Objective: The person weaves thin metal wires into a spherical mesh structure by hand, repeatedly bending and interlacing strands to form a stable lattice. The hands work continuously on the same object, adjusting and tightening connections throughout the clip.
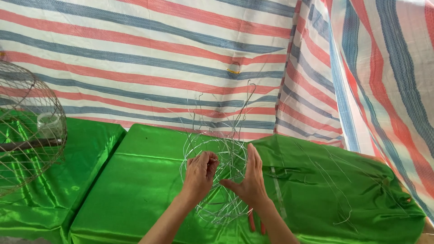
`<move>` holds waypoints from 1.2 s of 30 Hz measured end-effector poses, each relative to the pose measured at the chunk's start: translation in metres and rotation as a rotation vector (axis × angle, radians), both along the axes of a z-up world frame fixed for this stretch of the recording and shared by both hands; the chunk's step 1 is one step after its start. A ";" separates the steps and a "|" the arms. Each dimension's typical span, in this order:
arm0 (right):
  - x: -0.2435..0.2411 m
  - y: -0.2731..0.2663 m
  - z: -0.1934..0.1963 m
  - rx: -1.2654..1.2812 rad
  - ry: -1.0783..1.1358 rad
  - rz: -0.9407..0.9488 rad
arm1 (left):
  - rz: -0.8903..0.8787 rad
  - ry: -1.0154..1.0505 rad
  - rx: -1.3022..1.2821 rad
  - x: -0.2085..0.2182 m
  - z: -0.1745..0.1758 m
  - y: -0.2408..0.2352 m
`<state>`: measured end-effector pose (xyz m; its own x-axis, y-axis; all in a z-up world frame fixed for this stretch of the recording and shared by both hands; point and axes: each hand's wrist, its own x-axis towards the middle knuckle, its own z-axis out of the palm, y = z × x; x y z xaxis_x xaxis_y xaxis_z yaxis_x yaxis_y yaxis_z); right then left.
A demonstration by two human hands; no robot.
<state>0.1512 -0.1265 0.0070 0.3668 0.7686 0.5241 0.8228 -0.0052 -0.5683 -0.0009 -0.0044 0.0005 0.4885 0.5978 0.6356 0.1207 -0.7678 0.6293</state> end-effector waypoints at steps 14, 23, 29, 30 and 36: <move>-0.006 -0.008 0.025 -0.238 0.349 0.009 | -0.166 0.318 -0.369 -0.031 0.054 -0.010; 0.021 -0.004 -0.005 -0.208 0.291 0.141 | -0.200 0.260 -0.487 -0.037 0.051 -0.004; 0.035 0.002 -0.020 -0.128 0.224 0.065 | -0.282 0.123 -0.131 -0.020 0.027 0.008; 0.030 0.001 -0.024 -0.130 0.223 0.065 | -0.282 0.121 -0.132 -0.021 0.031 0.006; 0.018 -0.002 -0.047 0.039 -0.007 0.034 | -0.162 0.334 0.074 -0.024 0.026 -0.001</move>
<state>0.1692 -0.1288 -0.0397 0.3372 0.7594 0.5564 0.8260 0.0449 -0.5618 -0.0253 -0.0052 0.0261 0.7607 0.4543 0.4637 0.1835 -0.8356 0.5177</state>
